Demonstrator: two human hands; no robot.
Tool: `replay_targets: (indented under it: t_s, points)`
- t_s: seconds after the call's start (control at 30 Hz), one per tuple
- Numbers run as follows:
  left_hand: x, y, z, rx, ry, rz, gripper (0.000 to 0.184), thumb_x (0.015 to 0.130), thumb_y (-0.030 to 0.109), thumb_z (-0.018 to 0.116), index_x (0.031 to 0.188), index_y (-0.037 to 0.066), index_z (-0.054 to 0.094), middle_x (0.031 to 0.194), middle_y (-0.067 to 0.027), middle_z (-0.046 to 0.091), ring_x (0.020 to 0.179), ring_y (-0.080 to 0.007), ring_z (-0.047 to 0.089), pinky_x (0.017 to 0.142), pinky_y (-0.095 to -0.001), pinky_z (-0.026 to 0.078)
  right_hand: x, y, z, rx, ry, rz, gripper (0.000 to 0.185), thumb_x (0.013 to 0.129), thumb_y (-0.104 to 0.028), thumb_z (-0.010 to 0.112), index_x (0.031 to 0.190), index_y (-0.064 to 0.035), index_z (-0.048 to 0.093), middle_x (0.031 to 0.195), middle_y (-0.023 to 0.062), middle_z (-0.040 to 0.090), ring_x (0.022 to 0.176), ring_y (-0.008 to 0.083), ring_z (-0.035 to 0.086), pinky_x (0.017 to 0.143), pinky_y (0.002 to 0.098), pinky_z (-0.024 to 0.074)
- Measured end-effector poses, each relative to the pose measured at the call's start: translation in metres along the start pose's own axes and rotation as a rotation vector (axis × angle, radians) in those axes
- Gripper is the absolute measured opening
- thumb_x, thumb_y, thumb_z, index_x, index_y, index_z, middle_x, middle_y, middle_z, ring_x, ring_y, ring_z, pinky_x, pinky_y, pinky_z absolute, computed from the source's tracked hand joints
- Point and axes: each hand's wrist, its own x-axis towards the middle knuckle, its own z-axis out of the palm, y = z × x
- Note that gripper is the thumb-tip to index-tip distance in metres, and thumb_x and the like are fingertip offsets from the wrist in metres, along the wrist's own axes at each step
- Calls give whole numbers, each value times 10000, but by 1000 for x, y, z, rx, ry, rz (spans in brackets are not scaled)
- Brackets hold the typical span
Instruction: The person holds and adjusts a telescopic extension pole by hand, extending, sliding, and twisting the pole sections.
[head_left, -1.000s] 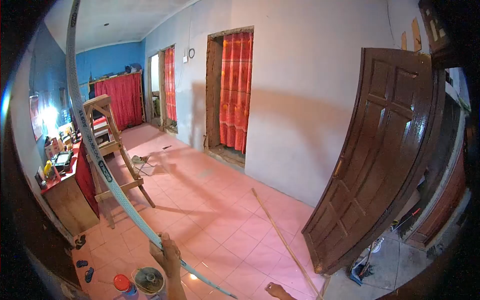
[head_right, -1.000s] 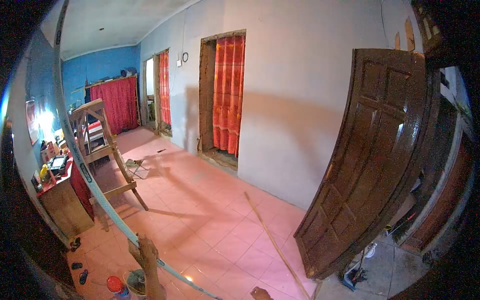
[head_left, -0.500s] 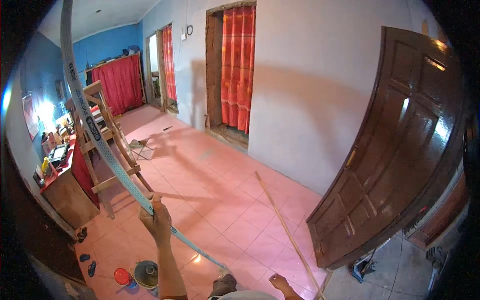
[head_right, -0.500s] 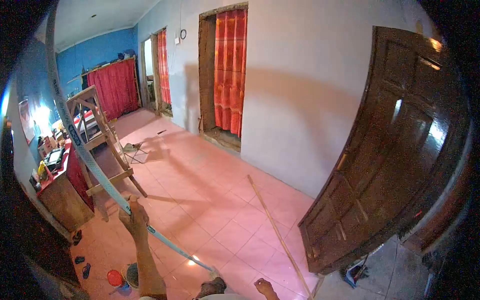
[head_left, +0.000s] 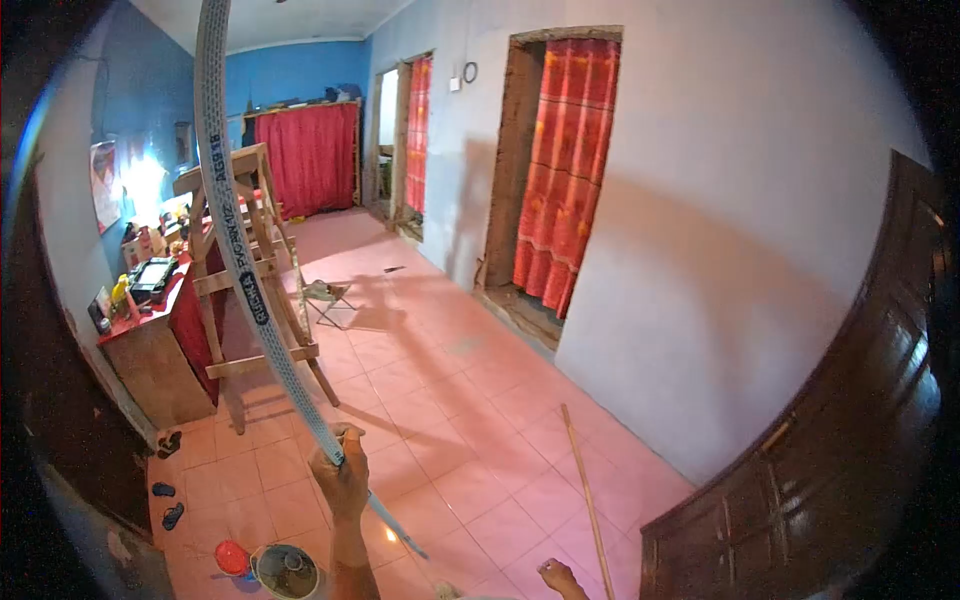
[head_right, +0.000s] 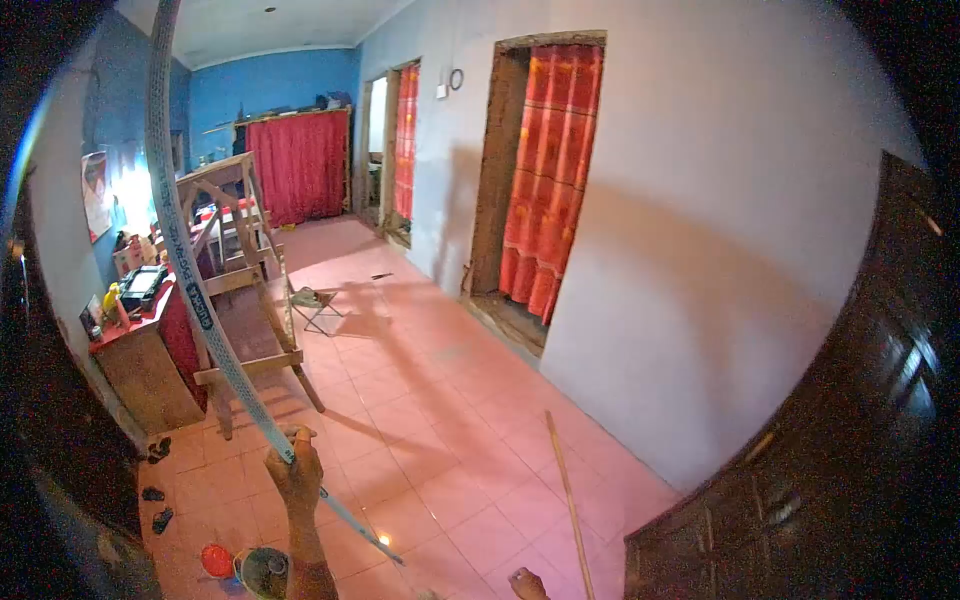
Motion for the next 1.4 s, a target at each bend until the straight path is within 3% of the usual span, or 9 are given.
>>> replay_targets:
  t_s: [0.37,0.63,0.7,0.73,0.8,0.93,1.0,1.13,1.4]
  points:
    - [31,-49,-12,275,289,-14,238,892,213,570,799,-5,592,556,35,448,466,-38,386,428,-221,304,127,-323,-132,329,-127,-707,396,897,-376,568,1108,-41,578,1026,180,654,1000,317,623,854,394,489]
    - [-10,-72,34,600,599,-220,230,856,204,634,748,5,595,540,23,469,495,-97,457,473,-267,364,59,-538,-247,563,-762,-1513,397,972,-286,480,1269,-23,478,1176,178,573,1084,292,576,941,388,445]
    - [-26,-101,50,871,579,-24,223,848,202,654,791,-2,589,536,0,481,500,-117,464,478,-291,373,31,-546,-283,592,-893,-1603,413,981,-293,452,1298,-28,440,1151,187,576,1073,308,577,940,388,438]
    - [-39,-114,58,275,606,-91,263,854,255,652,952,16,599,710,-39,563,622,-153,520,566,-315,423,23,-545,-293,608,-1003,-1669,430,991,-299,424,1328,-34,402,1125,196,580,1063,323,578,938,388,431]
    - [-67,-137,71,-314,629,-137,374,860,307,649,1113,35,610,884,-77,645,743,-189,577,653,-338,472,18,-541,-290,667,-1089,-1651,450,994,-307,409,1341,-25,368,1096,204,582,1048,332,581,925,395,432]
    - [-92,-97,112,565,442,-549,502,908,360,570,1276,34,473,1235,-108,524,1019,-191,541,839,-387,483,18,-521,-288,657,-1204,-1636,502,999,-327,386,1355,14,292,1018,204,591,972,353,603,865,408,453]
    - [-89,-82,143,685,652,-254,305,842,277,676,843,-13,584,571,-37,553,502,-100,512,476,-305,419,18,-510,-283,610,-1247,-1628,479,999,-317,388,1335,13,306,955,186,600,883,333,622,800,406,480]
    - [-110,-80,165,713,756,-299,277,845,283,668,867,12,615,578,-53,574,506,-115,540,493,-302,445,15,-499,-275,687,-1417,-1562,383,1009,-260,372,1261,28,381,804,74,548,726,159,586,673,289,498]
    - [-165,-105,208,781,988,-372,222,826,247,651,831,35,583,622,-126,573,531,-277,597,513,-383,476,-9,-485,-255,672,-1587,-1286,336,996,-316,415,1118,-3,422,749,49,482,565,121,518,541,288,494]
